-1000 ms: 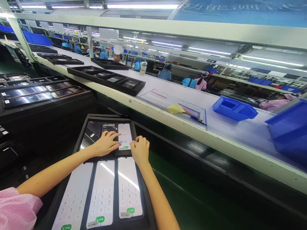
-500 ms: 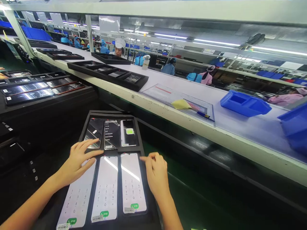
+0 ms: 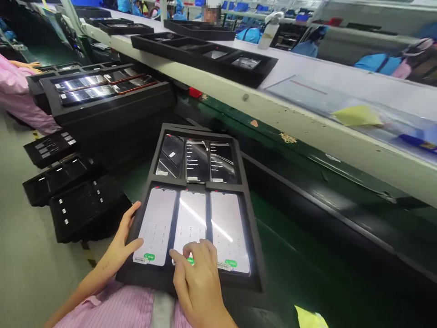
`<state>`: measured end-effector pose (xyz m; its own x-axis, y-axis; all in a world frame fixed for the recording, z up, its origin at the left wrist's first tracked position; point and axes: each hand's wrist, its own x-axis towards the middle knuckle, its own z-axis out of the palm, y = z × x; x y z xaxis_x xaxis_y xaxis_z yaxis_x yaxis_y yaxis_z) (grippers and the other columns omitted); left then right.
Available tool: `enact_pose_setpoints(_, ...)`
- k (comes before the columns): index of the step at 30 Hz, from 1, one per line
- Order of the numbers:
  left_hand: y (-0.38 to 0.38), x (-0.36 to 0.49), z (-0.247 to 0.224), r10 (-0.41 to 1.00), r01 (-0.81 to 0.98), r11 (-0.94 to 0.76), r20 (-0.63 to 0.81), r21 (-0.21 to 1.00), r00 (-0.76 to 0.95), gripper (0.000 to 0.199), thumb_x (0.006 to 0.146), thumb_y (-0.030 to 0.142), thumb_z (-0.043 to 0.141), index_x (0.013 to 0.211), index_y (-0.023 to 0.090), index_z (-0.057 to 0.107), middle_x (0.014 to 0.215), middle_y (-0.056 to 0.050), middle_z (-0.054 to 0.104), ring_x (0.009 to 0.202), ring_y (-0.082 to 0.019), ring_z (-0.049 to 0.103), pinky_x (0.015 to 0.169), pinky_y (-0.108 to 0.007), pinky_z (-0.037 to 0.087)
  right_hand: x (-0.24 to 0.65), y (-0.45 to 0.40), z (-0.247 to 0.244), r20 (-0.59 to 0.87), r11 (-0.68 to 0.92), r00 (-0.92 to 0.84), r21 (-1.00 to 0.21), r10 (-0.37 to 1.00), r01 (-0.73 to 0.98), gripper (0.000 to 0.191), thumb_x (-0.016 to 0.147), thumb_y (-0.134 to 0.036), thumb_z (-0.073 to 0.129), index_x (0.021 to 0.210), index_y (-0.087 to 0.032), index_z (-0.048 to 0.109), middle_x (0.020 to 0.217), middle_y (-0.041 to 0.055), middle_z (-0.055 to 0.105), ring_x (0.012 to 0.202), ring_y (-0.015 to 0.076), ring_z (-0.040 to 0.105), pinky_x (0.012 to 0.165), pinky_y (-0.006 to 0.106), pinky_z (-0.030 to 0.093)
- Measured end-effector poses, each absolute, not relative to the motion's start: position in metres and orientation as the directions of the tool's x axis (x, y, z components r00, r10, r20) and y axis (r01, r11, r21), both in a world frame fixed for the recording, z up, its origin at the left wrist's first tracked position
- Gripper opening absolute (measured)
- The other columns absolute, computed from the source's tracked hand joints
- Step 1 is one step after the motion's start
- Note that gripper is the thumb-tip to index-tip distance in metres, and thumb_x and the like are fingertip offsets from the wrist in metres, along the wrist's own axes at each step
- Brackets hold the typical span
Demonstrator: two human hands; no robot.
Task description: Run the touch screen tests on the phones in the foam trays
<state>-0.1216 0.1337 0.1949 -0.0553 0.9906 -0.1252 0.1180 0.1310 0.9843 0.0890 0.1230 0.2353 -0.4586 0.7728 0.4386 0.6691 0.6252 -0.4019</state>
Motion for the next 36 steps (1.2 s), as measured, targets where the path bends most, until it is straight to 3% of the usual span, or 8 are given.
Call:
enact_pose_setpoints(4,0.13,-0.123,0.2,0.992,0.11,0.125,-0.124,0.986,-0.015,0.078,0.065,0.012,0.049,0.137,0.023,0.022,0.146,-0.008,0.023,0.135,-0.028,0.017,0.111,-0.05,0.011,0.071,0.123,0.235,0.447,0.627,-0.451,-0.423,0.773,0.654,0.028,0.086,-0.01,0.035,0.093,-0.018,0.061,0.076,0.0014,0.048,0.072,0.0131,0.046,0.078,0.034,0.032)
enact_pose_setpoints(9,0.128,-0.123,0.2,0.993,0.149,0.12,-0.121,0.981,-0.005,0.085,0.064,0.005,0.048,0.14,0.027,0.017,0.148,-0.007,0.019,0.134,-0.03,0.021,0.108,-0.051,0.021,0.061,0.123,0.236,0.445,0.642,-0.476,-0.383,0.759,0.665,0.028,0.086,-0.012,0.037,0.094,-0.02,0.062,0.076,0.0005,0.05,0.072,0.0122,0.047,0.082,0.033,0.031)
enact_pose_setpoints(20,0.13,-0.125,0.199,0.992,0.105,0.123,-0.122,0.987,-0.017,0.084,0.065,0.005,0.05,0.139,0.031,0.021,0.141,-0.005,0.03,0.131,-0.031,0.026,0.103,-0.051,0.032,0.052,0.121,0.232,0.437,0.567,-0.401,-0.367,0.805,0.737,0.032,0.089,-0.014,0.034,0.084,-0.019,0.065,0.074,0.0016,0.05,0.073,0.0133,0.047,0.083,0.035,0.03)
enact_pose_setpoints(29,0.13,-0.121,0.203,0.986,0.06,0.166,-0.164,0.984,-0.043,0.084,0.064,0.005,0.053,0.139,0.031,0.022,0.142,-0.006,0.028,0.131,-0.031,0.026,0.102,-0.05,0.033,0.054,0.121,0.233,0.451,0.567,-0.391,-0.367,0.802,0.738,0.033,0.089,-0.014,0.033,0.083,-0.019,0.065,0.073,0.0013,0.049,0.072,0.0129,0.047,0.082,0.034,0.03)
enact_pose_setpoints(36,0.131,-0.12,0.207,0.976,-0.04,0.215,-0.217,0.976,-0.032,0.082,0.067,0.007,0.047,0.139,0.03,0.017,0.141,-0.005,0.031,0.13,-0.029,0.029,0.103,-0.046,0.034,0.046,0.122,0.232,0.429,0.587,-0.438,-0.32,0.79,0.744,0.033,0.088,-0.016,0.033,0.095,-0.024,0.064,0.082,0.0027,0.053,0.079,0.0144,0.049,0.09,0.037,0.028)
